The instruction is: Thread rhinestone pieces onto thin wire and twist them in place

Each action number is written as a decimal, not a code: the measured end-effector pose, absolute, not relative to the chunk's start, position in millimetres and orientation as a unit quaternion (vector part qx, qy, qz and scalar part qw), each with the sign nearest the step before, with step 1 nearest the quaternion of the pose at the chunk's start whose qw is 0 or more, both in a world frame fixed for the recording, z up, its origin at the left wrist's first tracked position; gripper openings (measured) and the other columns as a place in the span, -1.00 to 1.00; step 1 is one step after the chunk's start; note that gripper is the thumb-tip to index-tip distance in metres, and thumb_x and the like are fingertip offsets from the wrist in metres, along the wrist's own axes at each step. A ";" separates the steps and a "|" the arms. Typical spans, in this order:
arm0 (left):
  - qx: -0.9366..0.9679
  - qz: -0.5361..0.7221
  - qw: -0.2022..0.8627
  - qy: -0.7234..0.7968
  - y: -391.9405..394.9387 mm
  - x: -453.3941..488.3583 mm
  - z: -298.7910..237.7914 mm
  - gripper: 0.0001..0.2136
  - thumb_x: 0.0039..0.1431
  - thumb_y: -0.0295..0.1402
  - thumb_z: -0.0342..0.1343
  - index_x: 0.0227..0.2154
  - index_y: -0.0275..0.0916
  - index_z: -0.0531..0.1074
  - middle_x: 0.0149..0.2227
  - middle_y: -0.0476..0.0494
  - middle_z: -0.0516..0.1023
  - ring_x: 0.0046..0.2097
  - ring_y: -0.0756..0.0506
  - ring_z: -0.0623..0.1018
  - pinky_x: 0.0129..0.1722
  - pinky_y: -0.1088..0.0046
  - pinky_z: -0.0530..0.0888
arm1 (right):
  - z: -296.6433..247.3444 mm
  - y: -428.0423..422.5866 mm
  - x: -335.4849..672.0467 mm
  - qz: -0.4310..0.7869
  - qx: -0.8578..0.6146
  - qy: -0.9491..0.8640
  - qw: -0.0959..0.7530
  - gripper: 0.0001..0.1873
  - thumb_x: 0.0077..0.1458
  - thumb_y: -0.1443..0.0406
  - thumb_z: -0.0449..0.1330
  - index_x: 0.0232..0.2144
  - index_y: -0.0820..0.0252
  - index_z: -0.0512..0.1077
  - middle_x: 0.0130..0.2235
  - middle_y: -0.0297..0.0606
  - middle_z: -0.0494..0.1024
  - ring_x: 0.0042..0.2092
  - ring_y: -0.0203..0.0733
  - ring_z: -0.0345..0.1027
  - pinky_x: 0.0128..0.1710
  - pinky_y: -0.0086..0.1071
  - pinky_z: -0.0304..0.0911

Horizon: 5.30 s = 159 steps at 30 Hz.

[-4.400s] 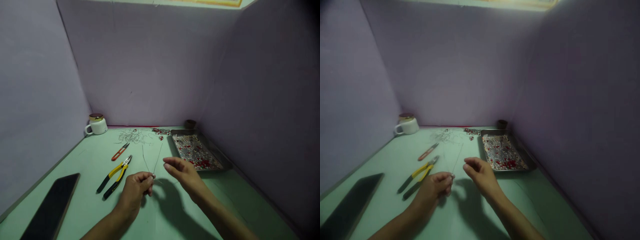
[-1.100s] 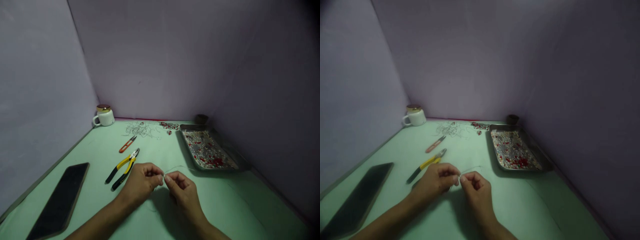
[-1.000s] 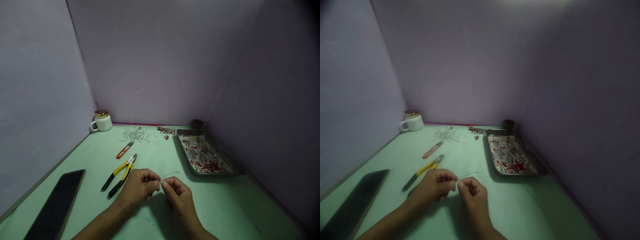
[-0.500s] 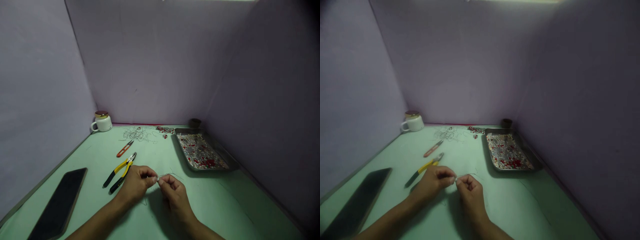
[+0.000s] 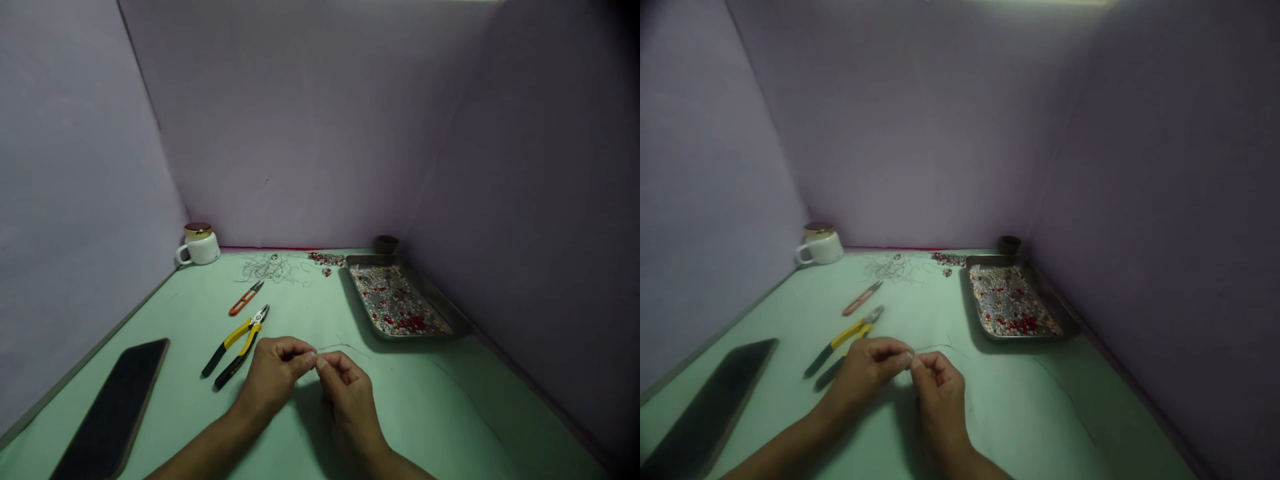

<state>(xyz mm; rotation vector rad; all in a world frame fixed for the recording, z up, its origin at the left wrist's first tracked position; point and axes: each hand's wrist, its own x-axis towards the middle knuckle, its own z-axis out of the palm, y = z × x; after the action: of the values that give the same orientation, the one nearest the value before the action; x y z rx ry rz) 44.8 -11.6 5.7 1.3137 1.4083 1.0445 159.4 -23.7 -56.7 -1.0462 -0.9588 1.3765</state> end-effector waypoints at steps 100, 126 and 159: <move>0.483 0.382 0.513 0.598 -27.8 70.0 -21.2 -0.81 -0.19 -0.33 0.07 -0.78 -0.26 0.30 -0.82 0.10 0.21 -0.73 0.09 0.17 -0.75 0.56 0.08 | -20.9 4.4 194.0 0.572 -0.459 -0.459 0.503 -0.77 -0.16 0.21 0.22 -0.48 0.32 0.44 -0.64 -0.36 0.42 -0.61 -0.35 0.29 -0.59 -0.45 0.26; 0.478 0.386 0.579 0.536 -30.5 68.2 -21.0 -0.84 -0.15 -0.32 0.10 -0.68 -0.32 0.41 -0.76 0.04 0.31 -0.71 0.09 0.26 -0.74 0.59 0.16 | -19.1 -1.7 195.3 0.456 -0.484 -0.535 0.522 -0.85 -0.08 0.28 0.17 -0.47 0.27 0.46 -0.63 -0.36 0.40 -0.64 -0.37 0.24 -0.67 -0.50 0.17; 0.518 0.243 0.567 0.593 -22.1 56.6 -13.9 -0.81 -0.14 -0.46 -0.01 -0.78 -0.24 0.26 -0.87 0.13 0.18 -0.80 0.09 0.14 -0.80 0.58 0.05 | -1.4 10.4 229.1 -0.049 -0.313 -0.879 0.355 -0.84 -0.01 0.38 0.16 -0.55 0.07 0.49 -0.58 -0.39 0.45 -0.42 -0.25 0.13 -0.37 -0.29 -0.09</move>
<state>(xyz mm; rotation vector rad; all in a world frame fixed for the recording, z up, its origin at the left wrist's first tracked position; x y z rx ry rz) 56.6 -22.1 -13.9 1.2166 1.3929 0.5707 229.1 10.4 -1.4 -0.8100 -2.2729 -0.1263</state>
